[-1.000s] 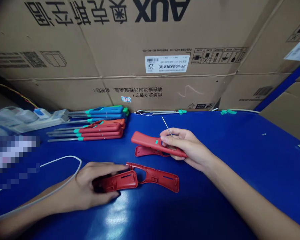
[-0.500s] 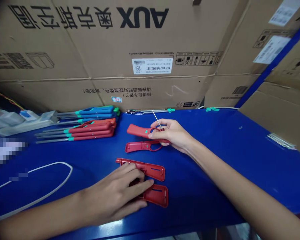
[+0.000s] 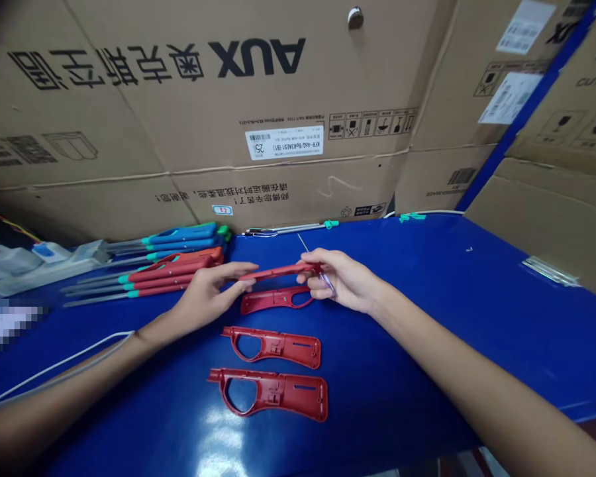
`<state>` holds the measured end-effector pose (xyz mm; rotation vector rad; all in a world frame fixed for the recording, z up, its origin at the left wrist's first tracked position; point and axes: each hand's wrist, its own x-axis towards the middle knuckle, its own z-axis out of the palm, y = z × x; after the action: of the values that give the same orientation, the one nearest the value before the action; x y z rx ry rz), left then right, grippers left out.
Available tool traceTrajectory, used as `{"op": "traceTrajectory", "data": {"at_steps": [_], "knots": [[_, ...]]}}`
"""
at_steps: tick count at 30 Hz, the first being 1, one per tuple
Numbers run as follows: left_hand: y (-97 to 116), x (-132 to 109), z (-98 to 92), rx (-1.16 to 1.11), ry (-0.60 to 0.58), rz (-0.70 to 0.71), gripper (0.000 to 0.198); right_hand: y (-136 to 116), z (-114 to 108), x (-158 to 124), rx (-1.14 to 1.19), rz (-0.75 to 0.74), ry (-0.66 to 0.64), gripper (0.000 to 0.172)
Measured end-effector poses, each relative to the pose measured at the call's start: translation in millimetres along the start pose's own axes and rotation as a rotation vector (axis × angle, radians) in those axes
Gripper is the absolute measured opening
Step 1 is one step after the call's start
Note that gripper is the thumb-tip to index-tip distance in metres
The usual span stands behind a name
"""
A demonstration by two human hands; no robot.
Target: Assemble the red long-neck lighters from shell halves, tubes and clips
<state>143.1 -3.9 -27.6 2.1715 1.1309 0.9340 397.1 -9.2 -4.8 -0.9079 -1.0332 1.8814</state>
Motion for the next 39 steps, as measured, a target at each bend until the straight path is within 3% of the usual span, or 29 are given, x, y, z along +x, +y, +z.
{"op": "traceTrajectory", "data": {"at_steps": [4, 8, 13, 19, 27, 31, 39], "knots": [[-8.4, 3.0, 1.9, -0.079, -0.008, -0.11, 0.034, 2.1, -6.3, 2.9, -0.181, -0.082, 0.129, 0.026], [-16.6, 3.3, 2.3, -0.103, -0.014, -0.131, 0.033, 5.1, -13.0, 6.5, -0.31, -0.146, 0.21, 0.026], [-24.2, 2.1, 5.3, -0.1, -0.033, -0.12, 0.038, 9.7, -18.1, 10.7, -0.385, -0.119, 0.323, 0.026], [-27.6, -0.2, 6.5, -0.046, -0.064, -0.11, 0.033, 12.2, -23.6, 12.8, -0.412, -0.072, 0.36, 0.028], [-31.1, -1.7, 8.7, -0.068, -0.051, -0.105, 0.03, 6.1, -25.3, 6.0, -0.753, 0.065, 0.349, 0.033], [-32.8, -2.8, 8.5, -0.096, -0.054, -0.093, 0.029, 4.3, -23.4, 3.9, -0.808, 0.081, 0.342, 0.029], [-16.3, -3.5, 2.1, 0.031, -0.142, 0.015, 0.038, 6.3, -26.6, 5.0, -0.824, 0.074, 0.321, 0.024]]}}
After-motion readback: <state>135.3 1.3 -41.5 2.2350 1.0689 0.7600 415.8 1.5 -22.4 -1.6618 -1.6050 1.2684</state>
